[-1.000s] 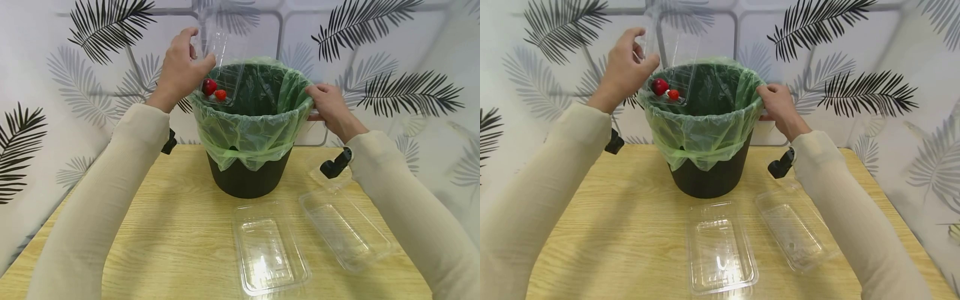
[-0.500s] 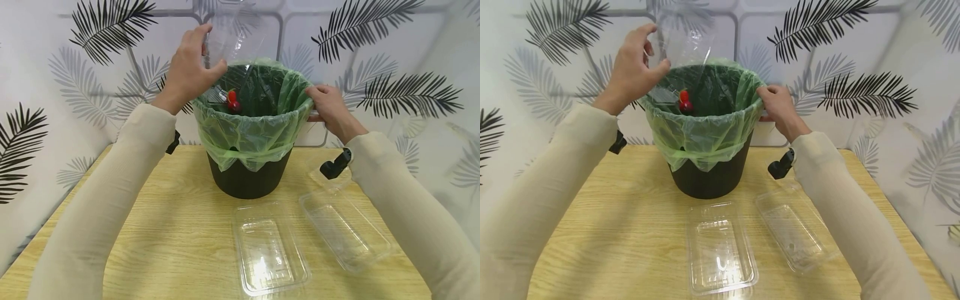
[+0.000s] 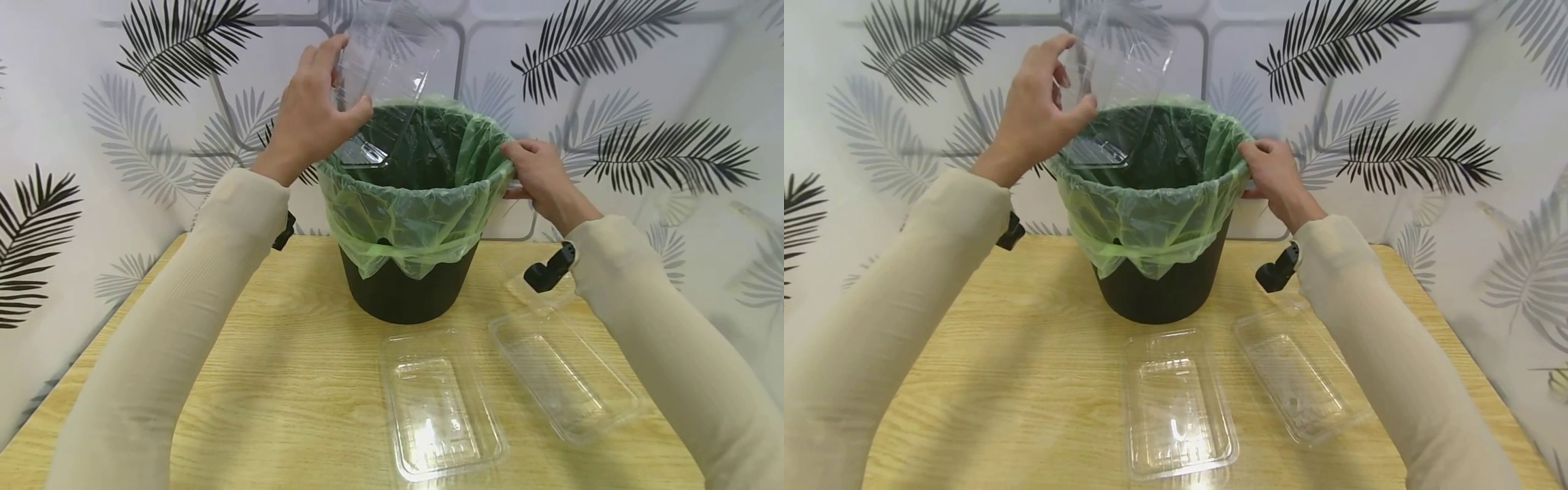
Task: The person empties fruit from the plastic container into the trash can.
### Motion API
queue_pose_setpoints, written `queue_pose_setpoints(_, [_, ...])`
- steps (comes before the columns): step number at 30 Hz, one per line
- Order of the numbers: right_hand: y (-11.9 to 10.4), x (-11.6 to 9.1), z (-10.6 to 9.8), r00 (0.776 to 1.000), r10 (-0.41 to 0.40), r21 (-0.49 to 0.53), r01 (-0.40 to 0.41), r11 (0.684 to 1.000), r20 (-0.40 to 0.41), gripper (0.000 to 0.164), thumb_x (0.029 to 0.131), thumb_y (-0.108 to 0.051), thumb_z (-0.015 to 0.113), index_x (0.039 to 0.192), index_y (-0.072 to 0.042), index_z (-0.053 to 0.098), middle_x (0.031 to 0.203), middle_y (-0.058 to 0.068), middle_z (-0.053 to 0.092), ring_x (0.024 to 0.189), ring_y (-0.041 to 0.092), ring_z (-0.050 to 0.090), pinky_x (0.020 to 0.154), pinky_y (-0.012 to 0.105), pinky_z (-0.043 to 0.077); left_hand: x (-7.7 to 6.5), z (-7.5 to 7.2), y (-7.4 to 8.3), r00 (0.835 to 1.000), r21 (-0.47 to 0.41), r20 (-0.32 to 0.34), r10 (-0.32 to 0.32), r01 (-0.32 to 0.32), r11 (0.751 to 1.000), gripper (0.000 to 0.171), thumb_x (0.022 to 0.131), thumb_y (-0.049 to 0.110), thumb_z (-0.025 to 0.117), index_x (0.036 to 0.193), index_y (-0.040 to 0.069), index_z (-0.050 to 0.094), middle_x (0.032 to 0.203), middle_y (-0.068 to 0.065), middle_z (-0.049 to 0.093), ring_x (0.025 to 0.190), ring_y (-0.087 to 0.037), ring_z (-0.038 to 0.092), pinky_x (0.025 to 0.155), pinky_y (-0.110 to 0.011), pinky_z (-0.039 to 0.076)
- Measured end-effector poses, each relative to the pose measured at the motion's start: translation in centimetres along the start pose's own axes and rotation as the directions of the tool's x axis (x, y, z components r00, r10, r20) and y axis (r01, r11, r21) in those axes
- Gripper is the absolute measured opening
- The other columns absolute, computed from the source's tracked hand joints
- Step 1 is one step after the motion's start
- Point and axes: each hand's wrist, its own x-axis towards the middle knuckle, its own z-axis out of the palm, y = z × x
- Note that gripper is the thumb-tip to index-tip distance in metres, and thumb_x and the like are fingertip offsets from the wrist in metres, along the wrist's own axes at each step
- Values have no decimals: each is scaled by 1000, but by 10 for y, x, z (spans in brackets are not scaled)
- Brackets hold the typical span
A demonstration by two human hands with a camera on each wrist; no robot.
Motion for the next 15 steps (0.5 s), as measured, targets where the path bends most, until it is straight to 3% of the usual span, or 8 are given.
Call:
queue_pose_setpoints(8, [1, 0, 1, 1000, -3, 15, 3, 1000, -1, 18, 95, -22, 49, 91, -6, 56, 68, -6, 52, 61, 4, 55, 56, 23, 57, -1, -9, -4, 999, 10, -39, 24, -24, 1000, 65, 89, 32, 54, 147, 12, 33, 106, -6, 41, 85, -17, 37, 70, -28, 30])
queue_pose_setpoints(15, [0, -1, 1, 1000, -12, 17, 12, 1000, -8, 18, 95, -22, 50, 84, -10, 57, 67, -5, 51, 61, 4, 54, 56, 23, 57, -2, -26, -13, 994, 32, -108, 26, -23, 999, 61, 90, 30, 54, 145, 12, 35, 105, -3, 40, 90, -15, 37, 71, -26, 27])
